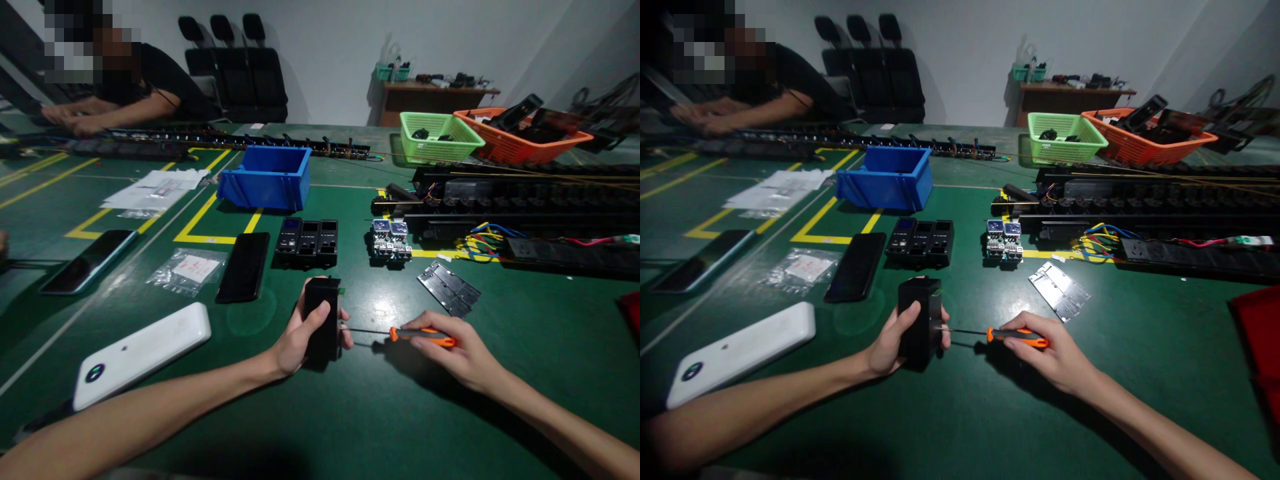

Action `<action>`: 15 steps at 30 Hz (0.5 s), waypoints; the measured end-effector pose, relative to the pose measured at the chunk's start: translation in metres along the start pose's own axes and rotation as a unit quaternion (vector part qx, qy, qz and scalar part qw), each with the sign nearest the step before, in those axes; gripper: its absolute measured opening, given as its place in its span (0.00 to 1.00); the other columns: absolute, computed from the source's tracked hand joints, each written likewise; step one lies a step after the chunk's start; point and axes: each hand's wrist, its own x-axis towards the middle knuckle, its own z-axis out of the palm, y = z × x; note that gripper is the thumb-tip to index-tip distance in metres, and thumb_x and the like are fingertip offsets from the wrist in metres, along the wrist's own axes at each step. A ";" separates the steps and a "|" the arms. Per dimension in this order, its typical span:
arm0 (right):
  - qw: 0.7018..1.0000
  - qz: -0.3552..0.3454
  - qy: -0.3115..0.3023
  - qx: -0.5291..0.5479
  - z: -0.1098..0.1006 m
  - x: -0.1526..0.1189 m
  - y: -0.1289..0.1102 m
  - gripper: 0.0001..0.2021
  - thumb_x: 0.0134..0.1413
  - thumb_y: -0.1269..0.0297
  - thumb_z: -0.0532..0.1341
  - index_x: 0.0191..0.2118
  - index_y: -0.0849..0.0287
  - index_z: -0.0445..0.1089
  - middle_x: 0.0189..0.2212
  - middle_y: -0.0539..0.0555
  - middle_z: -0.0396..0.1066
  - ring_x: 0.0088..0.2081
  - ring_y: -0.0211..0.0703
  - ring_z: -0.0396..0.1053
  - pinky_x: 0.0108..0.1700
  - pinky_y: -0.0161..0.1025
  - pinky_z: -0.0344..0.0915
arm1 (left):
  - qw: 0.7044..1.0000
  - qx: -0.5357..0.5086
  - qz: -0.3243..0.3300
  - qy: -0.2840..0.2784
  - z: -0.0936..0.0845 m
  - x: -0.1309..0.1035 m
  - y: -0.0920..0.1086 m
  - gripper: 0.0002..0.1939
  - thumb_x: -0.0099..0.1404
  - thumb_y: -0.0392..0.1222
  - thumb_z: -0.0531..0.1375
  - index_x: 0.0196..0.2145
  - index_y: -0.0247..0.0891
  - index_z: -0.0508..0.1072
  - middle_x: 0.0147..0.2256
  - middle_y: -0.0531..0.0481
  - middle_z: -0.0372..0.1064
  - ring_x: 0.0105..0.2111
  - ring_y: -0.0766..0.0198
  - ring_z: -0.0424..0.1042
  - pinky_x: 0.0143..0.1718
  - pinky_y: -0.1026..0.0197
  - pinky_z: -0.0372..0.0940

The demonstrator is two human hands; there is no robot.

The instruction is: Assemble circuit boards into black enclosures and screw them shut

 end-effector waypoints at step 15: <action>0.986 -0.162 0.045 -0.004 0.005 0.003 0.007 0.08 0.56 0.73 0.63 0.41 0.59 0.76 0.28 0.53 0.70 0.30 0.39 0.69 0.31 0.35 0.63 | 1.000 -0.007 0.002 -0.010 -0.003 0.001 -0.004 0.20 0.65 0.55 0.58 0.40 0.33 0.66 0.36 0.45 0.69 0.29 0.56 0.77 0.32 0.54 0.70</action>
